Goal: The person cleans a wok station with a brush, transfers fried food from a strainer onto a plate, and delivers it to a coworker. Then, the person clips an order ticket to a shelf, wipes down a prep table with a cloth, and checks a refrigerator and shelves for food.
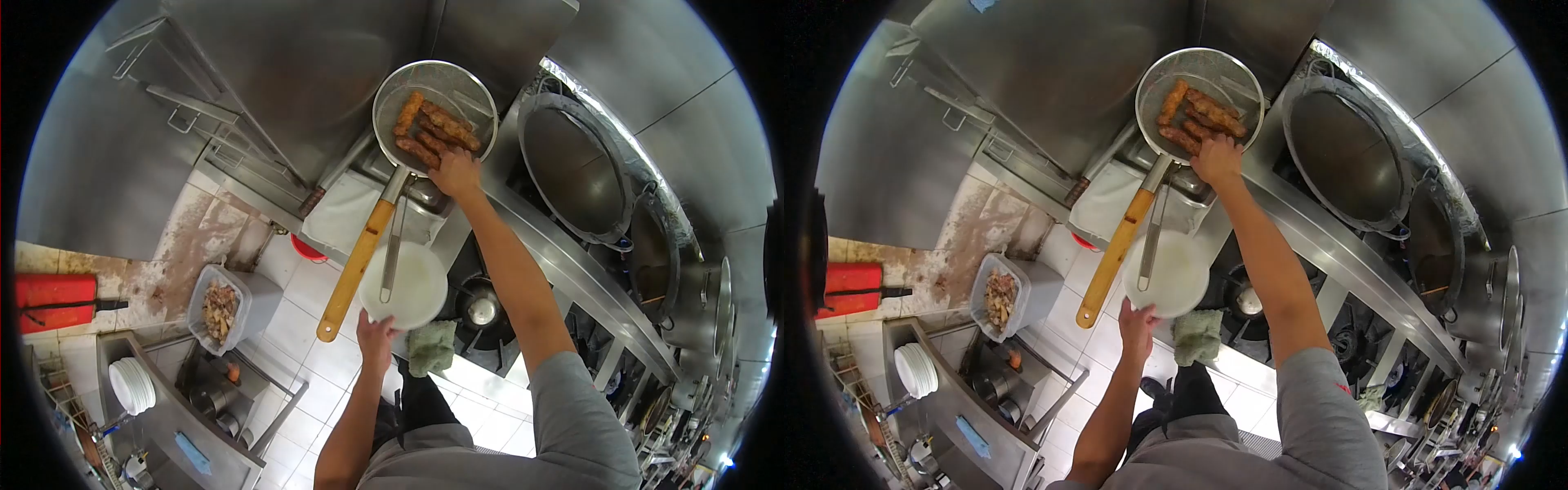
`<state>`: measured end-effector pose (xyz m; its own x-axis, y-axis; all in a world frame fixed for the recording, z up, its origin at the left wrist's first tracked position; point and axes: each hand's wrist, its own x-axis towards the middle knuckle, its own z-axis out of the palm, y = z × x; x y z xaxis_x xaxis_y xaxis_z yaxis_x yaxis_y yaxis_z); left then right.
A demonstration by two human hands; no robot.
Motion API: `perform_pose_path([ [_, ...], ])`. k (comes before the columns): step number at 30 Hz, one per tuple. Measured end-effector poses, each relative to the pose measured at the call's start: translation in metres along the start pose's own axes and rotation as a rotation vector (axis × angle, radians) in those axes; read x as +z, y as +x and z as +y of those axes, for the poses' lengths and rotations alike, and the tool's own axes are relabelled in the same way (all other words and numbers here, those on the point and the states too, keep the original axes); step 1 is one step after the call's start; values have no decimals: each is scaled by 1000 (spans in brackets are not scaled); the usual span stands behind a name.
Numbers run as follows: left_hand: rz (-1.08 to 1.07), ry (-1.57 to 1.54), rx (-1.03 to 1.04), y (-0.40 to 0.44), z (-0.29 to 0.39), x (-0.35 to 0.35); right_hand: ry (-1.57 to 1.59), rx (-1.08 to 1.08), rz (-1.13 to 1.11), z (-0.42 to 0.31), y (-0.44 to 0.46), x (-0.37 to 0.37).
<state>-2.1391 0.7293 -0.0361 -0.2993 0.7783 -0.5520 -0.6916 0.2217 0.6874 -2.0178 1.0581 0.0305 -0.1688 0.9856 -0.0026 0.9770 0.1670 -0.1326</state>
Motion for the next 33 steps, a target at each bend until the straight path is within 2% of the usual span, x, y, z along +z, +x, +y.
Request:
perform_pose_path([
  [3,-73,69,-140,-31,-8,3,6,6,-27,4,13,9],
  [6,-87,59,-150,-36,-13,33,73,-5,-24,4,14,6],
  [8,-124,90,-145,-23,-13,55,317,-35,-41,12,7,-6],
  [9,-125,89,-146,-14,-11,64,316,-34,-42,21,3,-8],
  [11,-125,89,-129,5,-6,82,-29,-603,-259,46,-11,-15],
  [13,-115,63,-99,29,-15,87,48,-632,-149,65,-61,-18],
  [15,-102,32,-71,42,-18,92,678,1,-307,55,-130,-52],
  [17,-142,12,-106,47,-15,94,524,-113,-173,60,-175,-33],
  [19,-137,43,-107,42,-20,90,165,-275,-62,56,-201,-30],
  [21,-129,74,-104,33,-24,87,168,-259,-39,51,-207,-37],
  [23,-139,-4,-99,22,-26,81,358,-255,117,47,-206,-53],
  [26,-128,50,-84,2,-18,79,359,-172,133,48,-162,-79],
  [28,-120,99,-72,-5,-13,80,224,-248,315,48,-108,-74],
  [30,-128,87,-61,-8,-8,84,203,-244,407,45,-46,-63],
  [33,-147,71,-19,-3,-3,96,7,-90,338,42,35,-26],
])
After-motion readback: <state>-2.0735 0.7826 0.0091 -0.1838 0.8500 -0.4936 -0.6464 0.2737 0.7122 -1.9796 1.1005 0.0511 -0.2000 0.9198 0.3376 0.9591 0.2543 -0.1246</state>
